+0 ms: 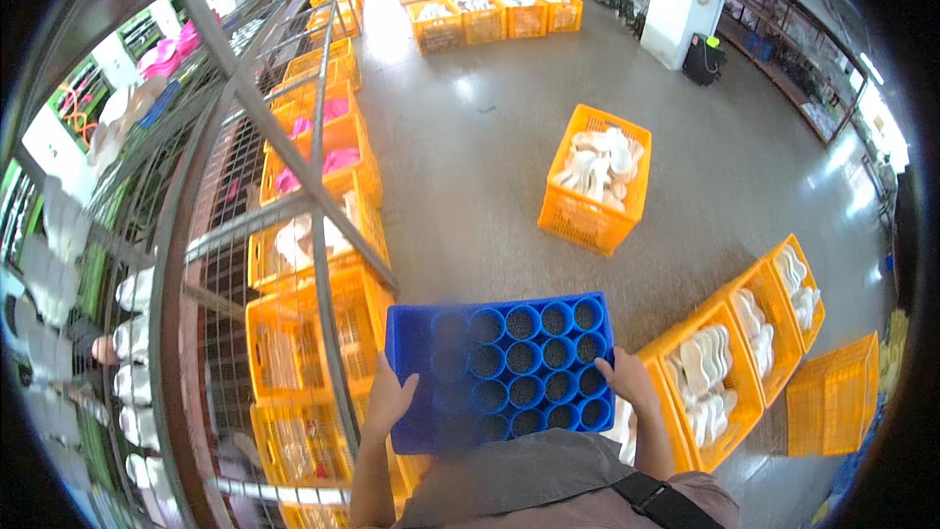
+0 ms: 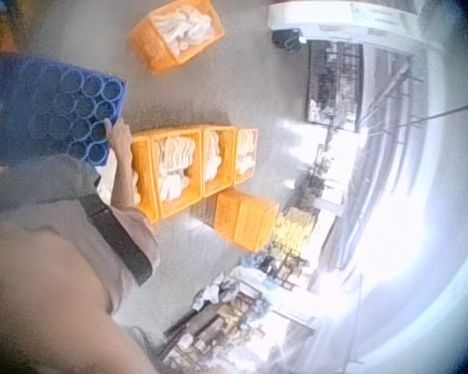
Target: The person sorts small white and yellow plastic cups into blue trays, then uses a green tool to adjust items in the trays. They carry a filled tray to a machine and place it on a conveyor belt, then retrieve white plastic components from a rack.
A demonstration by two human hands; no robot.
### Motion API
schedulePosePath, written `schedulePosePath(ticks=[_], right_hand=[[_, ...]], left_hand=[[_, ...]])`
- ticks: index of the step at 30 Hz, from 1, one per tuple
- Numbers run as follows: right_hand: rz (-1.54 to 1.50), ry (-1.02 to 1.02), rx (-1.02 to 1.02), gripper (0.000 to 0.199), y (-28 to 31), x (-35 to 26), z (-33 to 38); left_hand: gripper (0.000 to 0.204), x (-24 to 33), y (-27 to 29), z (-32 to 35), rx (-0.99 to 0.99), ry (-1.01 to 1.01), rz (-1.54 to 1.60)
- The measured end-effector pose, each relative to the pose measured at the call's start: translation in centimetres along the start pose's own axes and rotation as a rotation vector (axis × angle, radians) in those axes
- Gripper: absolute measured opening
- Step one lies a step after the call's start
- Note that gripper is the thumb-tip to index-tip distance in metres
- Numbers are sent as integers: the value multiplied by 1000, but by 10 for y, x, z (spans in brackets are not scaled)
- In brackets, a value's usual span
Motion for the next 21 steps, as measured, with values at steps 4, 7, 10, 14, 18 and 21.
schedulePosePath(ticks=[4,7,10,14,18,21], right_hand=[[-28,80,-40,48,57,-65,-154],[-52,160,-106,45,120,-133,-263],[-11,282,-98,45,175,-209,-359],[257,347,86,47,222,-303,-489],[222,110,33,44,257,-371,-629],[213,64,135,42,297,-418,-717]], left_hand=[[64,29,58,-161,29,39,32],[63,59,117,-258,95,11,29],[63,68,167,-338,83,75,114],[67,64,214,-467,158,119,114],[70,68,265,-622,185,140,141],[71,94,320,-747,154,12,184]])
Point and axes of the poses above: each hand's wrist, its own z-axis away from the middle knuckle, its own y-axis out of the back of the hand, x = y × z, the point moved 6 cm from there along -z, towards the middle knuckle, and after that the axes turned 11 degrees about -x, right-handed, at the moved point
